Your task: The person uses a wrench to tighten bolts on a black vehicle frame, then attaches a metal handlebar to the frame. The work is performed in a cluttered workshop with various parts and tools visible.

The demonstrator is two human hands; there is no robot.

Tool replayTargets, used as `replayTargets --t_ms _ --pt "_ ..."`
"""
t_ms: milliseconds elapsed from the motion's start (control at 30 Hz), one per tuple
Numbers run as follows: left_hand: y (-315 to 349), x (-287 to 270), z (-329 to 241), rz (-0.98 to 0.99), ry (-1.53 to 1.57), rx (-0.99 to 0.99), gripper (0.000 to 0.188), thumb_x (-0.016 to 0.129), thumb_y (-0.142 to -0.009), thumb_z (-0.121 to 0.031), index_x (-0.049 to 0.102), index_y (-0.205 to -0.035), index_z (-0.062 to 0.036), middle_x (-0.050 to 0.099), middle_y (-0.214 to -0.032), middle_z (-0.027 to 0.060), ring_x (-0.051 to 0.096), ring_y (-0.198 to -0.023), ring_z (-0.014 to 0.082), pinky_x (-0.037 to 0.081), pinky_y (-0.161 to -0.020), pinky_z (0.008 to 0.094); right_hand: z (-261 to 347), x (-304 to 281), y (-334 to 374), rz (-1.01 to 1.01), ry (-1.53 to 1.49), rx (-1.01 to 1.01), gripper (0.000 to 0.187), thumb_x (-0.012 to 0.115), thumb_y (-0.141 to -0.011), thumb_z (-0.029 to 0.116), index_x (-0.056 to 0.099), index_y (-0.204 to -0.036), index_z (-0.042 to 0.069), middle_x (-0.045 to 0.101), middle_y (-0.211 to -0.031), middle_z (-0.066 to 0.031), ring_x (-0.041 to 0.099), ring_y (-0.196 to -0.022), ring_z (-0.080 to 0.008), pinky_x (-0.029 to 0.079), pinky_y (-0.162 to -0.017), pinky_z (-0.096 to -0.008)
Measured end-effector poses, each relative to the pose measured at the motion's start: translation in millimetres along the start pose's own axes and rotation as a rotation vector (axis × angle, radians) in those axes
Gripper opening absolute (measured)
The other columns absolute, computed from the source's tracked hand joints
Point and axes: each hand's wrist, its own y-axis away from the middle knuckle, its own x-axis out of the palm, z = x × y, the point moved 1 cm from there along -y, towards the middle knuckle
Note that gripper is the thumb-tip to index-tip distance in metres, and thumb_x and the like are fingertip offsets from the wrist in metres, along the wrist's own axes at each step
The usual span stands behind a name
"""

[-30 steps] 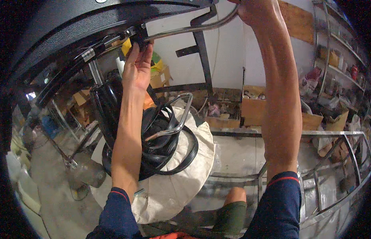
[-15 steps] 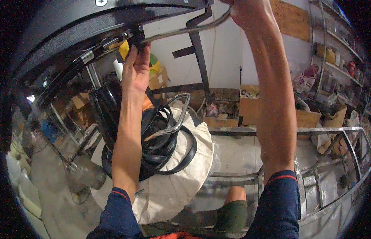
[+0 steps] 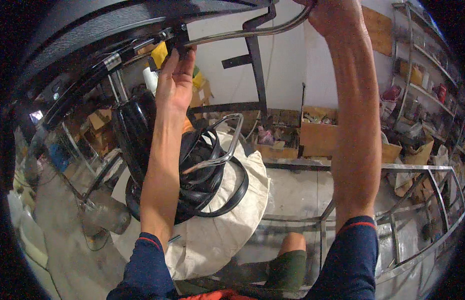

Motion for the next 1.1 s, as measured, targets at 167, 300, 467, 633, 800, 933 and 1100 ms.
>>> replayTargets --t_ms 167,300,467,633,800,933,1100 --pt "-8 1 3 0.033 0.014 0.031 0.035 0.071 -0.086 0.003 0.049 -0.113 0.0033 0.066 -0.107 0.0198 0.070 -0.096 0.0315 0.063 -0.085 0.0360 20 35 17 -0.377 0.282 0.019 0.046 0.052 -0.104 0.041 0.058 -0.084 0.000 0.026 -0.052 0.0086 0.020 -0.038 -0.0043 0.016 -0.037 -0.0255" --pt "-5 -1 1 0.029 0.045 -0.024 0.036 0.071 -0.086 0.004 0.049 -0.114 0.0031 0.066 -0.108 0.0195 0.071 -0.094 0.0319 0.063 -0.084 0.0364 -7 -25 -29 -0.027 -0.103 0.216 0.045 0.052 -0.102 0.044 0.056 -0.089 0.001 0.027 -0.052 0.0078 0.023 -0.038 -0.0058 0.017 -0.036 -0.0248" --pt "-7 -7 0 -0.008 0.050 -0.022 0.042 0.072 -0.085 0.004 0.047 -0.118 0.0032 0.065 -0.107 0.0202 0.070 -0.095 0.0326 0.063 -0.084 0.0375 -23 -20 -2 -0.322 -0.010 0.307 0.040 0.047 -0.105 0.039 0.053 -0.093 0.001 0.026 -0.052 0.0068 0.024 -0.038 -0.0074 0.019 -0.036 -0.0253" --pt "-4 3 3 -0.026 0.068 0.007 0.042 0.072 -0.085 0.004 0.047 -0.119 0.0024 0.065 -0.107 0.0203 0.070 -0.096 0.0327 0.063 -0.086 0.0385 -9 -5 4 -0.223 0.053 0.081 0.040 0.050 -0.105 0.037 0.056 -0.090 0.000 0.030 -0.051 0.0063 0.023 -0.037 -0.0065 0.018 -0.036 -0.0257" --pt "-5 6 1 -0.008 0.108 0.003 0.034 0.070 -0.087 0.004 0.051 -0.115 0.0046 0.066 -0.107 0.0195 0.070 -0.097 0.0316 0.062 -0.088 0.0377 -31 -69 -18 0.117 -0.389 0.152 0.041 0.052 -0.104 0.037 0.058 -0.084 0.001 0.029 -0.051 0.0067 0.024 -0.036 -0.0063 0.019 -0.035 -0.0268" --pt "2 5 -1 0.001 0.135 0.001 0.030 0.068 -0.089 0.002 0.052 -0.114 0.0057 0.067 -0.104 0.0194 0.070 -0.096 0.0315 0.062 -0.090 0.0375 -8 -8 -1 -0.163 0.022 0.158 0.041 0.053 -0.103 0.037 0.059 -0.087 0.001 0.031 -0.054 0.0055 0.026 -0.041 -0.0065 0.020 -0.038 -0.0270" --pt "3 2 4 0.021 0.199 -0.014 0.027 0.067 -0.090 0.000 0.052 -0.111 0.0066 0.067 -0.103 0.0213 0.071 -0.095 0.0325 0.063 -0.088 0.0381 -10 -23 -10 -0.272 0.054 0.323 0.043 0.053 -0.104 0.032 0.055 -0.112 -0.009 0.032 -0.062 0.0042 0.026 -0.051 -0.0069 0.022 -0.044 -0.0236"
